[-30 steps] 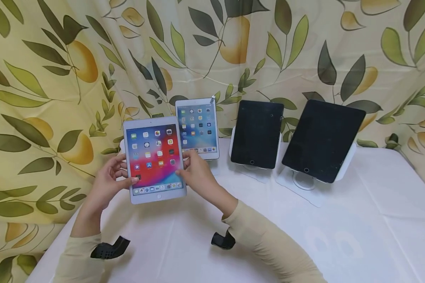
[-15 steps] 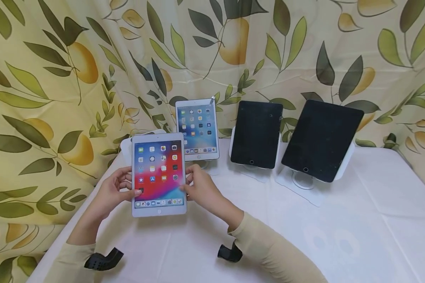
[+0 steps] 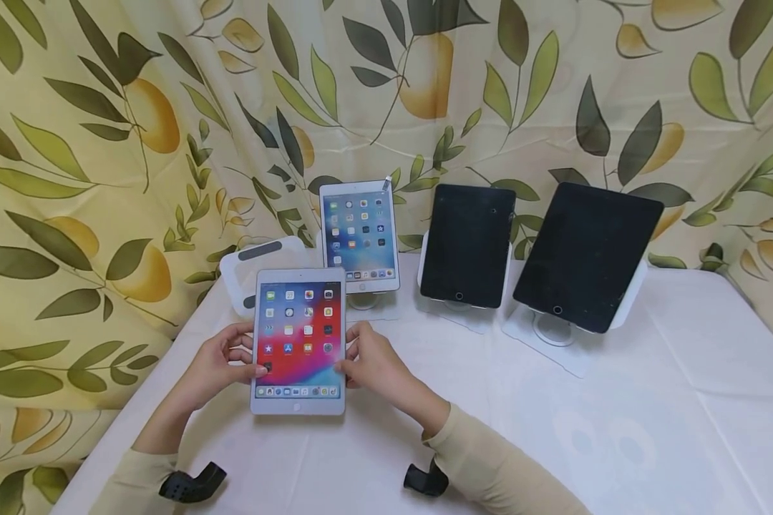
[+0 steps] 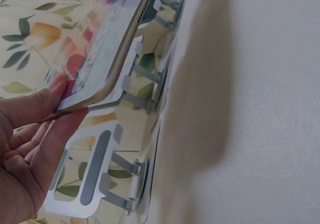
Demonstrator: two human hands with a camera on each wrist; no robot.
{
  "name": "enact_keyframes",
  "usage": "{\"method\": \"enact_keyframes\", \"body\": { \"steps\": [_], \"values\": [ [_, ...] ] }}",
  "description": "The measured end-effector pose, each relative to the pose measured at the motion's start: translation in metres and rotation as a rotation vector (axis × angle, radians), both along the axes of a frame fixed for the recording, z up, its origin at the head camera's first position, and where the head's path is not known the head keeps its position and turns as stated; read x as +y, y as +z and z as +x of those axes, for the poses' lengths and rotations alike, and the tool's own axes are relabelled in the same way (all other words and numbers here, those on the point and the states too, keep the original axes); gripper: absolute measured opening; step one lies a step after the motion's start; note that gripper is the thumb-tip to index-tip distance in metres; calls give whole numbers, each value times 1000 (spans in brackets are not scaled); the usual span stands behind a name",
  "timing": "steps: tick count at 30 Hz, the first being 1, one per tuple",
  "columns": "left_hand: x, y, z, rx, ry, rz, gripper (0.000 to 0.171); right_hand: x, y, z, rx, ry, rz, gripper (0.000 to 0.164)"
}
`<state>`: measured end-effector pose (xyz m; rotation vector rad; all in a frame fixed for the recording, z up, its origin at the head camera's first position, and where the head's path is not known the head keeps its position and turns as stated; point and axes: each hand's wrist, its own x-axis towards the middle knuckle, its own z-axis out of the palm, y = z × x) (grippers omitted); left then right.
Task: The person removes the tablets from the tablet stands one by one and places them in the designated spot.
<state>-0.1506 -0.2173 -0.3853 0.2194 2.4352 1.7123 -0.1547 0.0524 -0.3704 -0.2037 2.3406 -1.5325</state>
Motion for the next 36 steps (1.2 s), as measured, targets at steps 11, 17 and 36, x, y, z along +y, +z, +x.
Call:
{"method": "enact_keyframes", "body": {
  "steps": [11,17,36],
  "values": [
    [-5,-14,-4,-36,-33,-1,65,-2,-7,-1,10,49,4,42],
    [-8,-23,-6,-65,-41,-7,66,-2,-15,-5,-1,60,13,39],
    [-16,-48,-10,-71,-85,-86,61,2,-37,-16,-29,171,49,21]
  ]
}}
